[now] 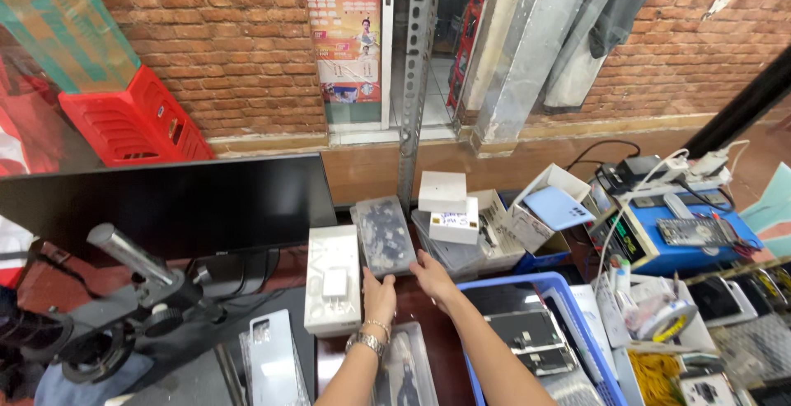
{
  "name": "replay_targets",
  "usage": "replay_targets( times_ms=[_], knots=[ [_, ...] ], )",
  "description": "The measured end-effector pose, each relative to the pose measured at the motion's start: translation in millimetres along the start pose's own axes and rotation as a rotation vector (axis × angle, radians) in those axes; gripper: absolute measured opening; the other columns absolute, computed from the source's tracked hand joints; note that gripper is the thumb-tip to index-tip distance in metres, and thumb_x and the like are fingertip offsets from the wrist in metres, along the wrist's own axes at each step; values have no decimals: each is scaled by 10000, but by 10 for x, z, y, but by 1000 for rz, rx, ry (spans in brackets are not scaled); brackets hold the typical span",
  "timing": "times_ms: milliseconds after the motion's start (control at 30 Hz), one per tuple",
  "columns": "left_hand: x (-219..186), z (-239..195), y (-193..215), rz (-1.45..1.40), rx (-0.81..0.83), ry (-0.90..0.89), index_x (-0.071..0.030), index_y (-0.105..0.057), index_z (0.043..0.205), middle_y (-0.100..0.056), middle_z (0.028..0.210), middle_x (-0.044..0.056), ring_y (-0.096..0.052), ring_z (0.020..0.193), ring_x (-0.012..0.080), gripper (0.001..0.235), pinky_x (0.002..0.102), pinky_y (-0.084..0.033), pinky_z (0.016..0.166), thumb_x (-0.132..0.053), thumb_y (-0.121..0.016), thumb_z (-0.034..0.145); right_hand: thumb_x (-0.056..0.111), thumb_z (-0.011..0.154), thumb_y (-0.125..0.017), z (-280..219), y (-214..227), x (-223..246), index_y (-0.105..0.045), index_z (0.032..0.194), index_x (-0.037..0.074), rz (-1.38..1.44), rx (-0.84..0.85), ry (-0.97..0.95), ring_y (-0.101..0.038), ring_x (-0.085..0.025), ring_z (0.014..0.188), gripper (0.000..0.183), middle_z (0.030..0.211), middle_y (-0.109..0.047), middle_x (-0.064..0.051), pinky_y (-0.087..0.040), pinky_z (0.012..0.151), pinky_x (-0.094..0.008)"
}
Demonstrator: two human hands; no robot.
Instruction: The person picks up various mobile phones from a blue basket, briefly inspects them, and places them on the workbench or into plastic storage containers. The person also handles phone parts and boxes, organizing them on the cluttered workbench.
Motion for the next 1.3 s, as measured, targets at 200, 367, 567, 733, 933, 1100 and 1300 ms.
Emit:
replay_targets(
  times_ms=[200, 367, 567, 733, 933, 1100, 1300],
  knots=[
    [-375, -186, 68, 13, -88, -41, 21, -295, 1542, -370, 1569, 214, -389, 1442, 362, 743, 412, -316, 1193, -161, -599, 888, 274, 979, -658, 271, 25, 171, -572, 1388, -15, -102, -122, -91, -701, -218, 997, 508, 1165, -713, -103, -610, 811, -360],
    [-659, -377, 107, -98, -73, 39, -49, -274, 1553, -334, 1558, 173, -467, 1374, 300, 713, 415, -419, 1105, -160, -535, 898, 110, 956, -656, 305, 89, 343, -540, 1320, -74, 292, -36, -159, -688, -258, 904, 424, 1043, -681, -179, -622, 832, -380],
    [-483, -300, 162, -283, -96, -24, -14, -282, 1557, -426, 1531, 197, -566, 1299, 279, 678, 380, -444, 1081, -265, -552, 988, 70, 949, -629, -244, 244, 392, -478, 1434, -9, 444, 44, -81, -657, -220, 998, 514, 1109, -647, -150, -619, 946, -364],
    [-260, -243, 243, -490, 129, 84, 42, -396, 1512, -668, 1379, 205, -648, 1208, 230, 553, 324, -491, 1031, -155, -535, 1014, 82, 966, -587, -924, 362, 450, -449, 1504, 40, 512, 134, -53, -668, -210, 1084, 557, 1205, -661, -130, -576, 987, -353],
    [-463, -753, 423, -632, 404, 47, -10, -496, 1481, -655, 1371, 99, -642, 1176, 170, 496, 318, -513, 972, -76, -517, 990, 60, 966, -560, -1518, 506, 564, -441, 1507, 70, 505, 166, 18, -635, -178, 1190, 555, 1353, -624, -79, -535, 1010, -338],
    [-681, -1168, 548, -551, 455, -23, -54, -481, 1489, -621, 1421, 81, -619, 1229, 159, 515, 314, -505, 1007, -79, -519, 976, 55, 969, -563, -1898, 586, 599, -413, 1511, 61, 534, 191, 66, -599, -206, 1239, 563, 1394, -591, -112, -514, 1054, -352],
    [-659, -1538, 652, -530, 468, -42, -66, -477, 1497, -600, 1447, 79, -590, 1265, 161, 527, 313, -476, 1043, -85, -538, 973, 52, 967, -563, -2300, 634, 594, -413, 1495, 62, 511, 215, 83, -586, -197, 1264, 549, 1402, -581, -103, -504, 1070, -358]
  ],
)
Point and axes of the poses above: each hand's wrist, its own z-axis towards the middle knuckle, its own y-axis out of the back of the hand, x = y × z, the point moved 2 cm from there along z, towards the middle knuckle
